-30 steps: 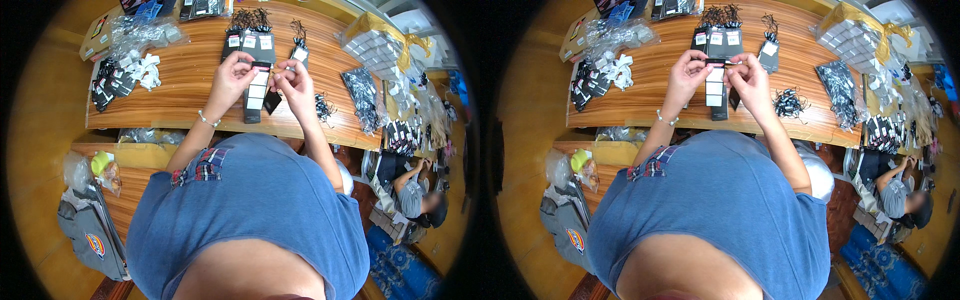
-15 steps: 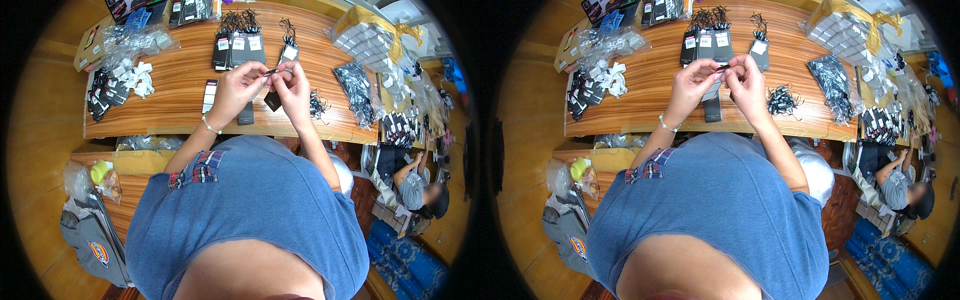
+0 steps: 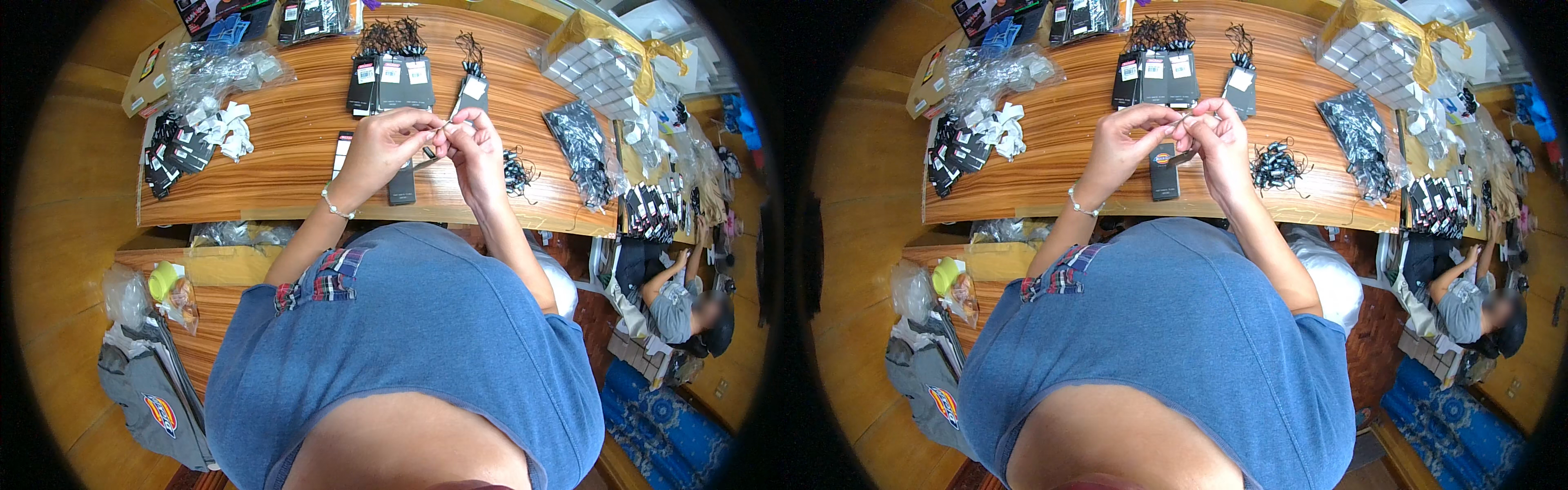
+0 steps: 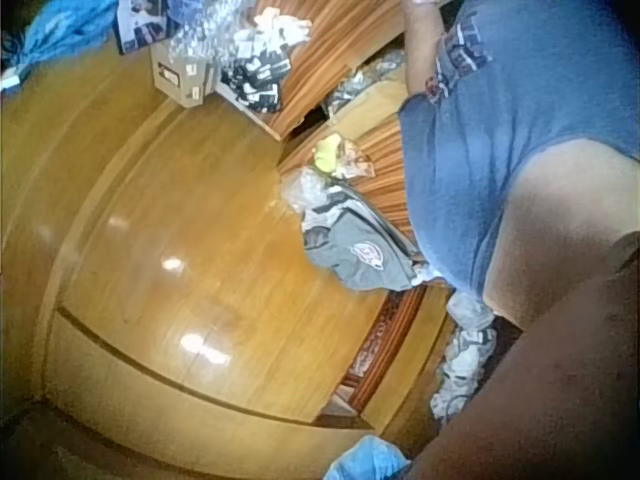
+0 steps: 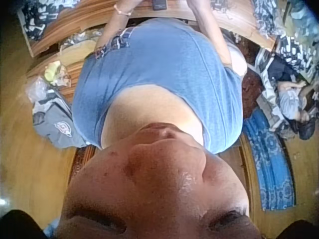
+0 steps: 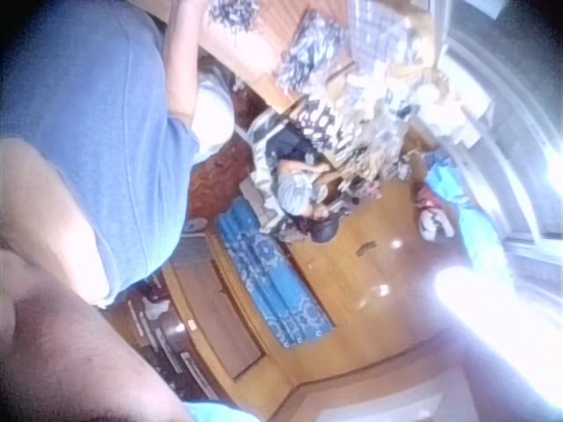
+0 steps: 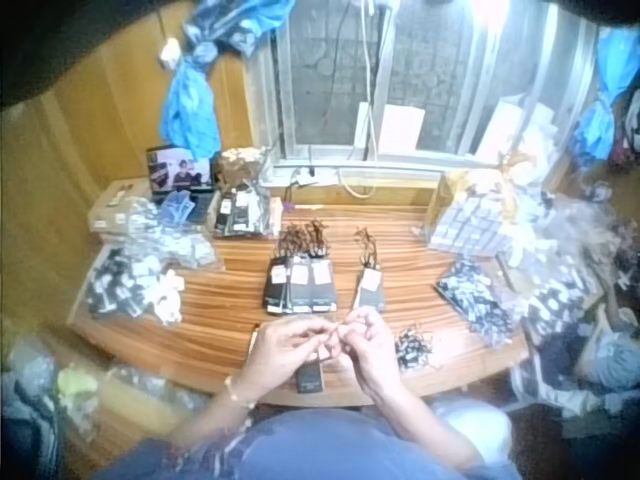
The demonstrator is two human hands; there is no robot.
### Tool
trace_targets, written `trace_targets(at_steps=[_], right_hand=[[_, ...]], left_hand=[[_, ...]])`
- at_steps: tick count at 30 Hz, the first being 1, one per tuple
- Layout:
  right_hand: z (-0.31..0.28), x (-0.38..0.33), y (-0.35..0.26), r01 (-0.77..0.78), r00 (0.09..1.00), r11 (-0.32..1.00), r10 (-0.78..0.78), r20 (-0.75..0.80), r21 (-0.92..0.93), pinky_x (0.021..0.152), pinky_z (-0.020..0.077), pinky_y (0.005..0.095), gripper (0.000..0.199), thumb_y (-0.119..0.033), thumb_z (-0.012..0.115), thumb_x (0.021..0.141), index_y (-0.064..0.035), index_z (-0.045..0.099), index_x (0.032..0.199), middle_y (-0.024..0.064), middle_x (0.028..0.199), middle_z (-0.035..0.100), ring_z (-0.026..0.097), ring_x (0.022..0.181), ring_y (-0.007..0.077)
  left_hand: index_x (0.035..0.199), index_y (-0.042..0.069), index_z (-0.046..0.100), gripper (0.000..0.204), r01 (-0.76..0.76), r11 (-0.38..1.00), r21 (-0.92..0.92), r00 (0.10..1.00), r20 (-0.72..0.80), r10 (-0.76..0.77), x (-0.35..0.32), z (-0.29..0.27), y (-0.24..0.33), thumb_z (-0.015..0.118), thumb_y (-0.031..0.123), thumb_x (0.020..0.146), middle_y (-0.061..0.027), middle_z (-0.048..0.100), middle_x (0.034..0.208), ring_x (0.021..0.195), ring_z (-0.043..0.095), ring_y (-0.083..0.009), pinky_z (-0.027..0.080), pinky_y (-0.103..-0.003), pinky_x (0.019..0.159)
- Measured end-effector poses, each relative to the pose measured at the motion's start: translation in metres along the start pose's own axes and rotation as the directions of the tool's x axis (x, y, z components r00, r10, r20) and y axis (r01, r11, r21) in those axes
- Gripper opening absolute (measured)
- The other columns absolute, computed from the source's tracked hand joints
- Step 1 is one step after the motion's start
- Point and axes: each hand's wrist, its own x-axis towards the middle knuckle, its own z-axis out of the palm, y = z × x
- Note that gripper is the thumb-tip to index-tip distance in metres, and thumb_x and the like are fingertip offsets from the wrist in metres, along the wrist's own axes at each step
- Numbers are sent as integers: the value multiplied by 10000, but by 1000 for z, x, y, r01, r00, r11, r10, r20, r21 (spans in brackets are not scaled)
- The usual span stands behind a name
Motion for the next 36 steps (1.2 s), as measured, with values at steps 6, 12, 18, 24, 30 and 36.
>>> trace_targets(at_steps=[6,12,18,24,30,36], right_hand=[[4,0,-7,5,995,974,18,102,-226,655,477,237,190,-38,490,853,-8,465,1038,118,801,617,606,699,158],[-4,5,-4,-192,964,981,195,183,-36,658,489,245,151,-98,471,888,-13,481,1013,106,840,608,604,720,152],[-7,1,5,-360,921,932,347,175,48,636,494,238,73,-121,492,885,-51,494,904,43,790,572,563,699,93],[1,-4,12,-96,995,973,97,-3,-209,721,396,202,82,-131,534,865,-50,526,876,-20,811,526,481,787,54],[5,1,13,18,998,980,-29,-51,-196,750,357,204,48,-91,549,843,-47,538,860,-18,804,510,454,782,66],[1,5,6,-57,997,996,53,-62,-64,757,375,241,48,-120,539,849,-77,549,868,-16,842,532,476,814,75]], left_hand=[[836,44,655,155,-344,869,355,939,139,315,8,-17,-6,605,-15,701,-64,637,837,791,604,-203,476,-295,719],[766,103,657,124,-561,605,566,817,260,515,8,-23,-5,603,92,655,-8,612,797,805,582,-179,451,-321,732],[758,110,646,121,-618,530,581,772,318,551,3,-23,-9,594,98,650,4,608,796,805,578,-165,445,-317,735],[762,84,639,122,-601,583,547,791,300,533,2,-23,-9,613,73,644,-6,613,789,774,576,-191,441,-331,698],[763,90,642,123,-564,612,554,812,239,533,5,-21,-2,618,59,646,-4,606,776,774,570,-189,431,-313,701],[767,95,649,137,-568,594,570,808,246,536,9,-20,5,624,47,642,-2,606,770,767,567,-183,427,-310,701]])
